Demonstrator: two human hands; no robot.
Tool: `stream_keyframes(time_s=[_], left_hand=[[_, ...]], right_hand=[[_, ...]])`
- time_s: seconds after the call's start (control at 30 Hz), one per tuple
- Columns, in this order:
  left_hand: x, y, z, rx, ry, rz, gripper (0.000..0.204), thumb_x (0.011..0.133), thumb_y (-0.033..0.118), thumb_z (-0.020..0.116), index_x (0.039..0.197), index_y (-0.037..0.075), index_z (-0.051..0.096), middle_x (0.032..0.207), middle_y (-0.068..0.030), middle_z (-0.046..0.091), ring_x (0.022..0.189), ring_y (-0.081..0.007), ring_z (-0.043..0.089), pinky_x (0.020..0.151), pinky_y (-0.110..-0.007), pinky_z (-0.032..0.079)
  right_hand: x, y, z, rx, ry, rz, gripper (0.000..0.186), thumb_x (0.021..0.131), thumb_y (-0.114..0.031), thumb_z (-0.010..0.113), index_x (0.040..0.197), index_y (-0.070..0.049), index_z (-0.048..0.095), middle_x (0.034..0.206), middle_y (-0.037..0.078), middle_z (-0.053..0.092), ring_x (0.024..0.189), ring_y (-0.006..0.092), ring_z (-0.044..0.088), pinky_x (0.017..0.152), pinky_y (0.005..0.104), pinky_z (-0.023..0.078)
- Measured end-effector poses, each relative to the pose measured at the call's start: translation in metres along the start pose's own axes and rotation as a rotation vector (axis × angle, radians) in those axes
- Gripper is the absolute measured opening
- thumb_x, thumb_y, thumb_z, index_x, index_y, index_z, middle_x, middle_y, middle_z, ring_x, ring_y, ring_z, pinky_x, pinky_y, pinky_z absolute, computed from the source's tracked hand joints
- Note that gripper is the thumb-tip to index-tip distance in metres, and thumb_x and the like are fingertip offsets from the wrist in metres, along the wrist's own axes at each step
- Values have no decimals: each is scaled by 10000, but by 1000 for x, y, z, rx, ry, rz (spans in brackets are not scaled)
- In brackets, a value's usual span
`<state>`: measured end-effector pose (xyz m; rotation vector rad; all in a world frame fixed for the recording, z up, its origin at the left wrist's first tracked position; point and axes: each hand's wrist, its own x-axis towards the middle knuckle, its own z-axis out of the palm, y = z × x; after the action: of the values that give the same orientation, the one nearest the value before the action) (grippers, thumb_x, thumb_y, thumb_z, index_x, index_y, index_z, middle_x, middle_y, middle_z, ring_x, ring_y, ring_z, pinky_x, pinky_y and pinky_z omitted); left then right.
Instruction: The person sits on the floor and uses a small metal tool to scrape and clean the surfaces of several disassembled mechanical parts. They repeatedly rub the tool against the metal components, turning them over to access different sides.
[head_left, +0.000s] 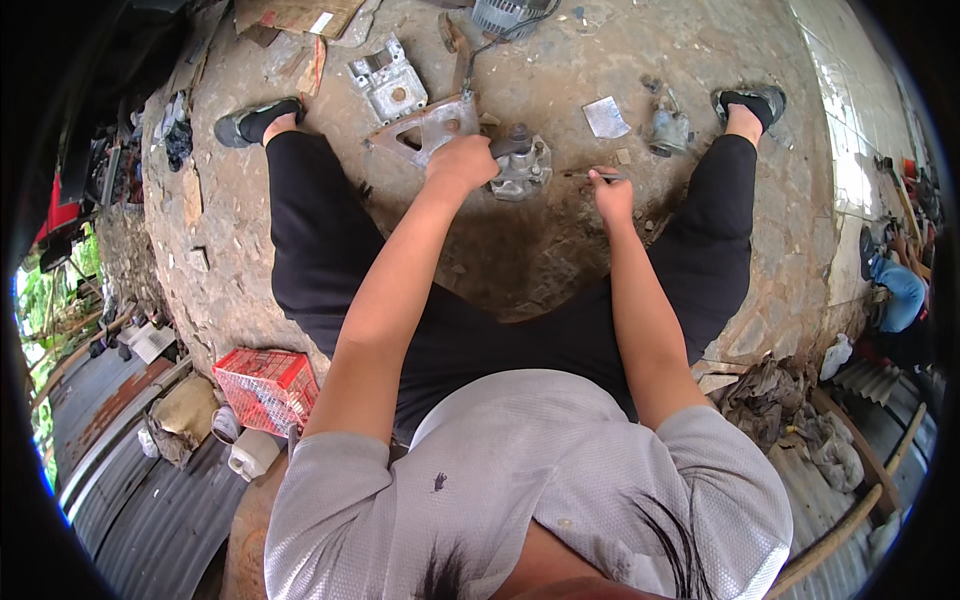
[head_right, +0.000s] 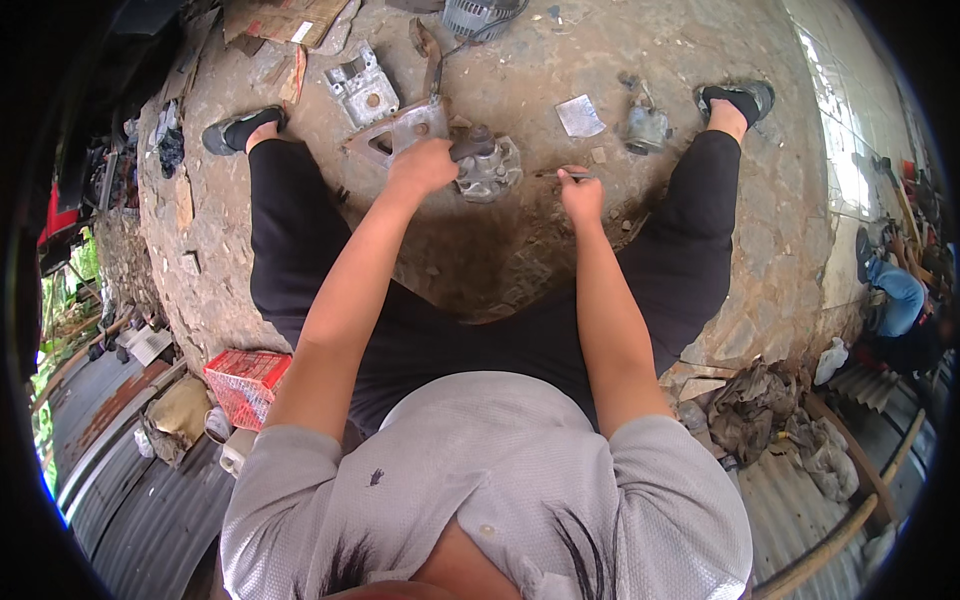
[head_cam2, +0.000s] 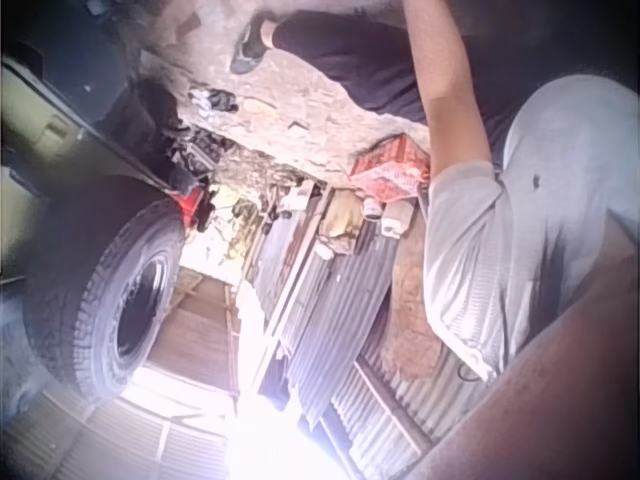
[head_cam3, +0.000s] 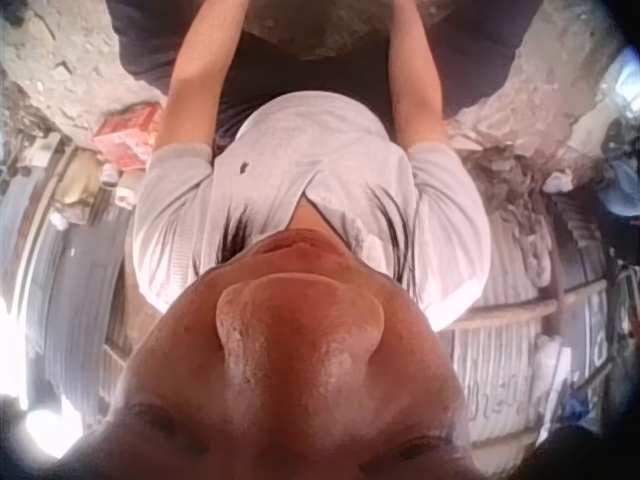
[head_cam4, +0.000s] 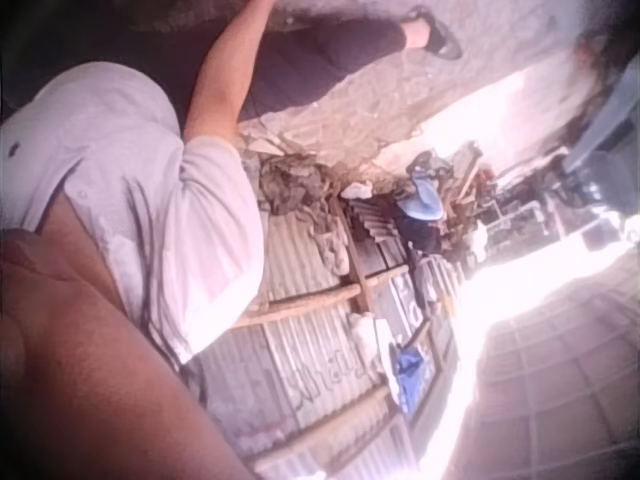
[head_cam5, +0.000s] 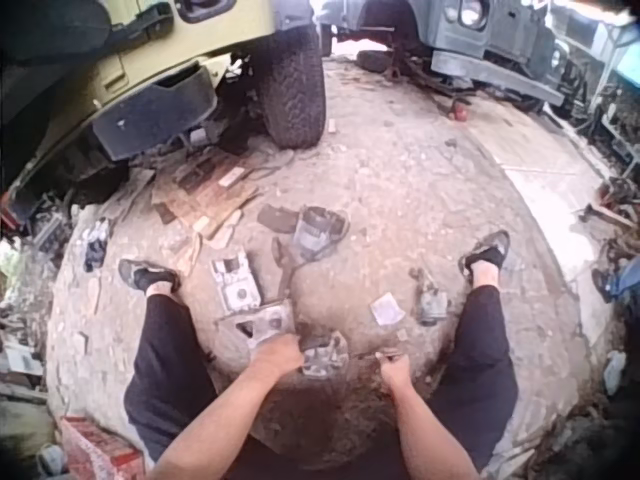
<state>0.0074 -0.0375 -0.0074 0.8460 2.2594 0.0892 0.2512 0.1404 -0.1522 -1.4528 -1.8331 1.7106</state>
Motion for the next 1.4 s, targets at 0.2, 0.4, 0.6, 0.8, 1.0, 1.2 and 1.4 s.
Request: stream_keyframes(time_s=[0.2,0.4,0.6,0.8,1.0,1.2,1.4], left_hand=[[1,-2,0,-4,8,-18,399,864,210,608,1212,106,773,1241,-185,755,1181,-386,710,1026,-501,559],[-2,2,-1,-3,-6,-15,395,874,213,597,1212,111,775,1242,-182,755,1183,-380,712,1029,-498,559],[-4,-2,0,3,26,2,395,883,225,596,1221,128,776,1259,-166,756,1195,-377,709,1035,-497,557],[-1,-1,-2,-1,-4,-14,411,878,217,601,1245,133,766,1268,-163,754,1196,-376,709,1027,-502,561],[-2,-7,7,-16,80,48,357,891,197,594,1173,101,791,1239,-153,771,1170,-364,733,996,-481,585],[-6,-8,7,-65,99,72,342,887,184,603,1162,121,795,1208,-154,778,1145,-358,738,971,-484,589],[-10,-6,9,-100,109,109,330,882,161,618,1156,122,798,1186,-166,779,1128,-361,741,957,-484,591]], right_hand=[[-21,-20,5,-211,-6,-33,216,973,-186,774,1073,3,798,956,81,807,824,166,685,761,355,536],[-43,-29,7,-131,-117,1,236,955,-180,789,1101,5,801,968,96,804,862,156,701,766,342,552],[-53,-23,7,-47,-202,-134,219,962,-156,789,1126,-12,805,1032,92,791,963,174,724,880,300,553],[-52,-27,8,104,-184,-64,240,1000,-177,778,1184,-23,790,1163,69,773,1046,155,695,949,299,529],[-75,-34,3,-97,-513,-169,313,1036,-87,684,1342,-35,723,1257,80,762,1132,144,665,975,296,527],[-79,-45,-8,-178,-655,-10,413,1020,-57,632,1429,-17,669,1291,57,748,1043,144,658,973,307,523],[-77,-28,-1,-192,-379,87,252,1002,-102,721,1216,31,709,972,73,762,932,170,719,852,332,568]])
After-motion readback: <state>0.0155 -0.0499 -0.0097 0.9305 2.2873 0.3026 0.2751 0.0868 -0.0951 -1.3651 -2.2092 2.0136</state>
